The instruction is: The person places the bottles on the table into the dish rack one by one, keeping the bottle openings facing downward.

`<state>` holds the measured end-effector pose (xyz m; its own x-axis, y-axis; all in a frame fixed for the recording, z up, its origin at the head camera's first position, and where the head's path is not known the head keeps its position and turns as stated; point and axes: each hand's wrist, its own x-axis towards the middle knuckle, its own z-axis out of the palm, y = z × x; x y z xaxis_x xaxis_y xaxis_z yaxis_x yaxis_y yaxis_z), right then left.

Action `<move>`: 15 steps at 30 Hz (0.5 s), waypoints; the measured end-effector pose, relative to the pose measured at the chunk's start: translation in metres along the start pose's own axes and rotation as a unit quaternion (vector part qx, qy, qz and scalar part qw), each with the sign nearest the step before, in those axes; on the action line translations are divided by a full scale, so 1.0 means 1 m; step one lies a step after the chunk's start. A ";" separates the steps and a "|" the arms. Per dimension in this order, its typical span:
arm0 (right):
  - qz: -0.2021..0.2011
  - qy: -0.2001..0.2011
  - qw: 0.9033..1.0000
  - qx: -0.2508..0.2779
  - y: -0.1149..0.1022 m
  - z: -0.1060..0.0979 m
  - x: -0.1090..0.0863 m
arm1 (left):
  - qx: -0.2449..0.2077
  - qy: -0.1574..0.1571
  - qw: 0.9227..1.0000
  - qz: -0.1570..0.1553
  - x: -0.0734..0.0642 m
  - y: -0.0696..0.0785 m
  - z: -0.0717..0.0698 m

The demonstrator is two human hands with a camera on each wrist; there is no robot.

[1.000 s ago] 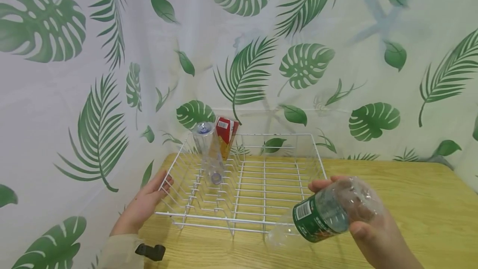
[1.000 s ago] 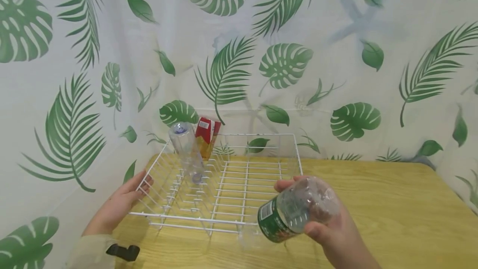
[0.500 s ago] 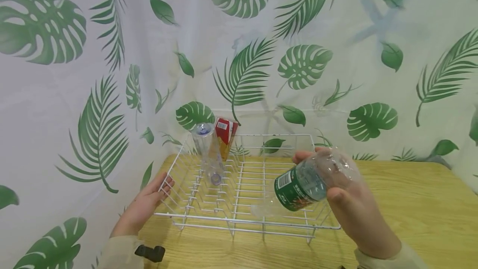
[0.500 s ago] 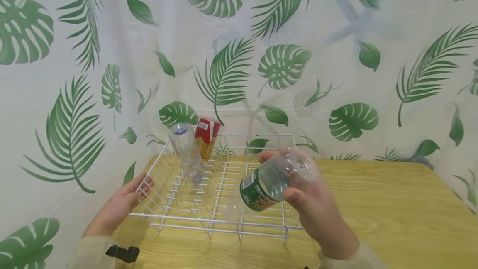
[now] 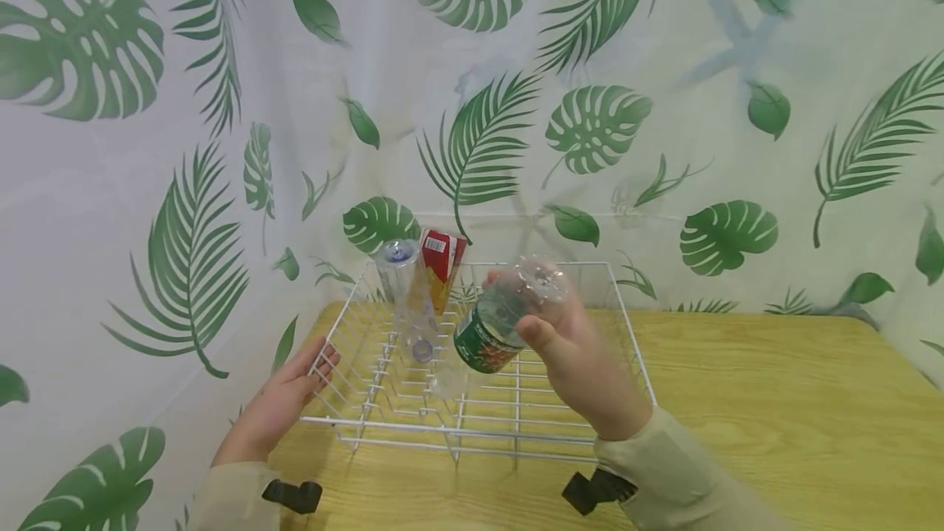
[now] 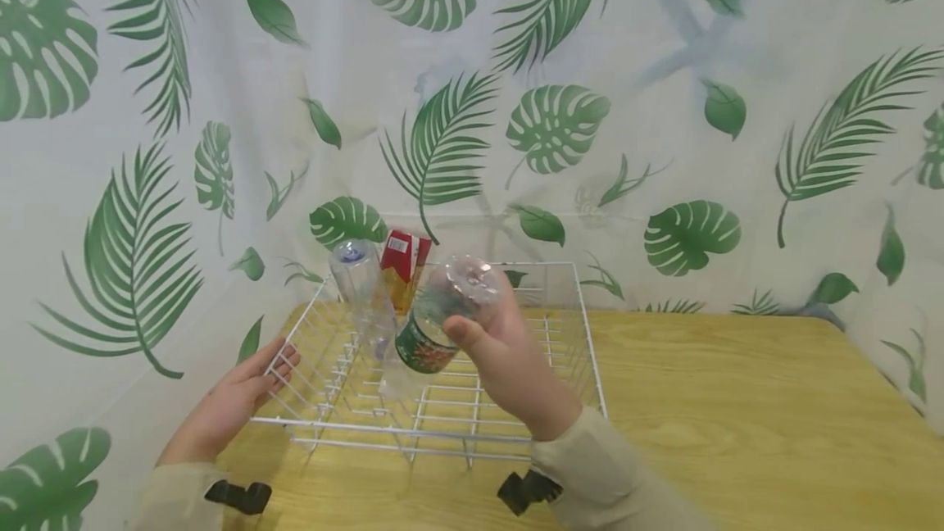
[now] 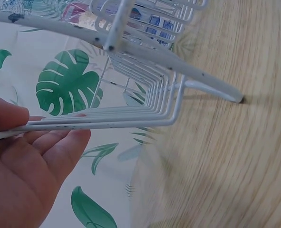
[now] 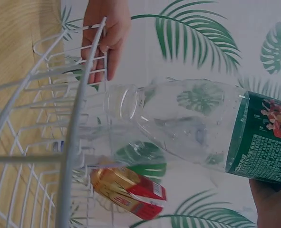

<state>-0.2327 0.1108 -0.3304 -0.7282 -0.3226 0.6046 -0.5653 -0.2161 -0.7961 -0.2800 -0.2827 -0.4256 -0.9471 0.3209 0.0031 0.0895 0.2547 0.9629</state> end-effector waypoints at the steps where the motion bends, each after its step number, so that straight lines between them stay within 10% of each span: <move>1: 0.009 0.000 1.000 -0.009 0.004 0.004 0.004 | 0.001 -0.001 1.000 0.002 0.000 0.000 0.000; 15: 0.089 0.003 0.995 -0.046 0.061 0.048 0.049 | 0.013 0.004 1.000 0.007 0.000 0.001 -0.001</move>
<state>-0.2843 0.0374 -0.3510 -0.8226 -0.3420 0.4543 -0.4594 -0.0712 -0.8854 -0.2797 -0.2832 -0.4240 -0.9482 0.3172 0.0198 0.1115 0.2735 0.9554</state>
